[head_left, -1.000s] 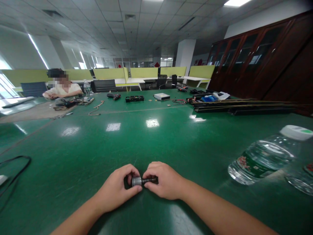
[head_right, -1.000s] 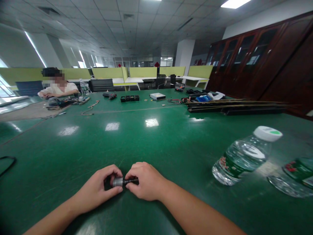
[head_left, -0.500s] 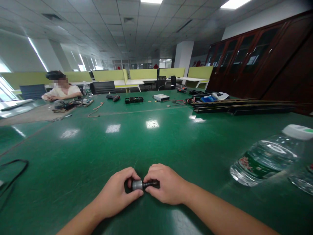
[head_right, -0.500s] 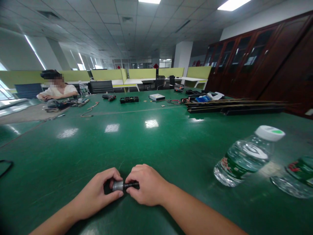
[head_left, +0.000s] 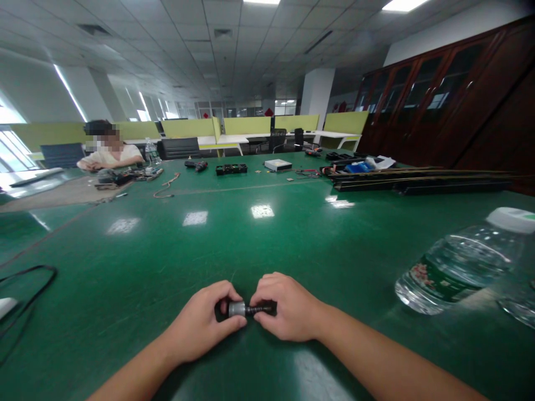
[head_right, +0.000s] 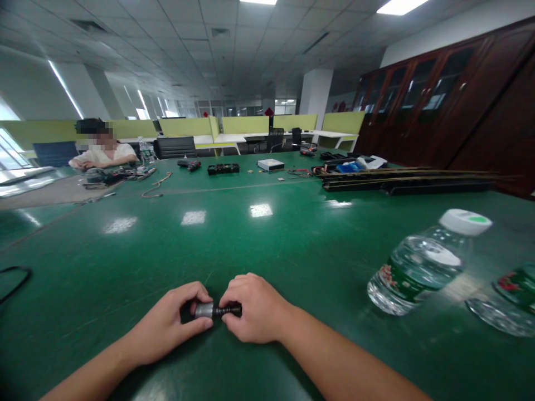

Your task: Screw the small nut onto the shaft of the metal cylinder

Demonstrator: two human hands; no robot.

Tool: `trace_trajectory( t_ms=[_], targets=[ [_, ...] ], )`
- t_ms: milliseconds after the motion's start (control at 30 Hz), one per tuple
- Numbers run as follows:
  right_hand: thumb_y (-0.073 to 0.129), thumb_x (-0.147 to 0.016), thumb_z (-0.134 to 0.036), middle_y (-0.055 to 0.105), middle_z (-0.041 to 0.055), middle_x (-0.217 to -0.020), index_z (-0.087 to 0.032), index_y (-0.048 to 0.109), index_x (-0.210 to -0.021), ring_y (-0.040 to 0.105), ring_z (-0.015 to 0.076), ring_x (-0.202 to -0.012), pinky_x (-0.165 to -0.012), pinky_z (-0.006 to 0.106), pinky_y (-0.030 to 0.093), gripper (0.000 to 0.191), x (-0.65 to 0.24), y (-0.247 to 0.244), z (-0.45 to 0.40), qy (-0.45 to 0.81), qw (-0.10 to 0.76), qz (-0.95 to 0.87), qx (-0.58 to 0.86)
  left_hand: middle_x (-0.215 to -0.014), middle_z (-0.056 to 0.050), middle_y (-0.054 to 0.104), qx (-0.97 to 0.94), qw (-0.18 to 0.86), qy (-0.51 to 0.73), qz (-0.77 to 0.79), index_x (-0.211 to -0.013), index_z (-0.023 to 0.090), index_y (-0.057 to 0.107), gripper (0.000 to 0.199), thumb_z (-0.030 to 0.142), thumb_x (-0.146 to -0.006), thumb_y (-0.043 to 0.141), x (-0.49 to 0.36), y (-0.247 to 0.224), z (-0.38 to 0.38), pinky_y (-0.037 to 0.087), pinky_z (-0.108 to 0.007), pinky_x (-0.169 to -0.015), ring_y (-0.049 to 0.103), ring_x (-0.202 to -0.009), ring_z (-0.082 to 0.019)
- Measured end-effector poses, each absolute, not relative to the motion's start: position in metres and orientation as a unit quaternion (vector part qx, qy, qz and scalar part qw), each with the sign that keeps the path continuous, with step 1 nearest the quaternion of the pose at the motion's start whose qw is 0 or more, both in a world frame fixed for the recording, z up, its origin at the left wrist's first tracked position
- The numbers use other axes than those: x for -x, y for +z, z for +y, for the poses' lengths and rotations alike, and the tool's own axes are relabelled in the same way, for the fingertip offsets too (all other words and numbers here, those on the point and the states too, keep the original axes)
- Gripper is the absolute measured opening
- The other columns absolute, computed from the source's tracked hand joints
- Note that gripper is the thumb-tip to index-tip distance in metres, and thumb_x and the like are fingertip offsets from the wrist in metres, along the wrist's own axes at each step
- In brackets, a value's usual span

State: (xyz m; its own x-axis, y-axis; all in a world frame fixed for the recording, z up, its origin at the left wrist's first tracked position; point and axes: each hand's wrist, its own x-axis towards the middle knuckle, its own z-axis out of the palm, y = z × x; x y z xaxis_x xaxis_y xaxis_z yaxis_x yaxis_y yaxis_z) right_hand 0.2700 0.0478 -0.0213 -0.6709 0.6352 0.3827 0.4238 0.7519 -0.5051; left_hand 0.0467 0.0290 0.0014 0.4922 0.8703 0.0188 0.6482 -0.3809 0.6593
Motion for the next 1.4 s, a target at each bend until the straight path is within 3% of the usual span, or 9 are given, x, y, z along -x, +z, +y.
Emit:
trace_trajectory(
  t_ms=[433,833,1133,1400],
  targets=[
    [0.074,-0.069,-0.024,0.063,-0.0025,-0.07,-0.02,0.066,-0.08,0.055,0.0143,-0.07,-0.069,0.028,0.038,0.014,-0.267,-0.02,0.046,0.201,0.274,-0.888,0.31,-0.082,0.0,0.06,-0.808,0.297,0.19,0.471,-0.09,0.019,0.062,0.014,0.027,-0.079,0.068,-0.045,0.004,0.026,0.041,-0.026,-0.069,0.056,-0.076,-0.017],
    [0.071,-0.069,-0.018,0.06,-0.0024,-0.068,-0.019,0.066,-0.079,0.054,0.0129,-0.067,-0.068,0.026,0.039,0.011,-0.269,-0.019,0.047,0.234,0.276,-0.873,0.327,-0.08,0.001,0.06,-0.8,0.306,0.187,0.481,-0.088,0.019,0.063,0.013,0.026,-0.078,0.068,-0.046,0.006,0.027,0.041,-0.026,-0.068,0.057,-0.075,-0.017],
    [0.071,-0.069,-0.02,0.06,-0.0037,-0.069,-0.02,0.066,-0.077,0.055,0.0121,-0.068,-0.073,0.027,0.04,0.009,-0.284,-0.013,0.049,0.223,0.231,-0.878,0.354,-0.079,0.001,0.06,-0.802,0.3,0.175,0.487,-0.087,0.019,0.063,0.013,0.029,-0.079,0.066,-0.048,0.008,0.028,0.041,-0.025,-0.068,0.056,-0.075,-0.016],
    [0.068,-0.067,-0.016,0.059,-0.0026,-0.067,-0.018,0.067,-0.074,0.053,0.0111,-0.06,-0.059,0.023,0.04,0.007,-0.306,-0.009,0.061,0.233,0.209,-0.871,0.378,-0.079,0.002,0.061,-0.802,0.3,0.175,0.486,-0.087,0.02,0.063,0.013,0.031,-0.081,0.066,-0.048,0.007,0.028,0.04,-0.026,-0.067,0.057,-0.074,-0.017]
  ],
)
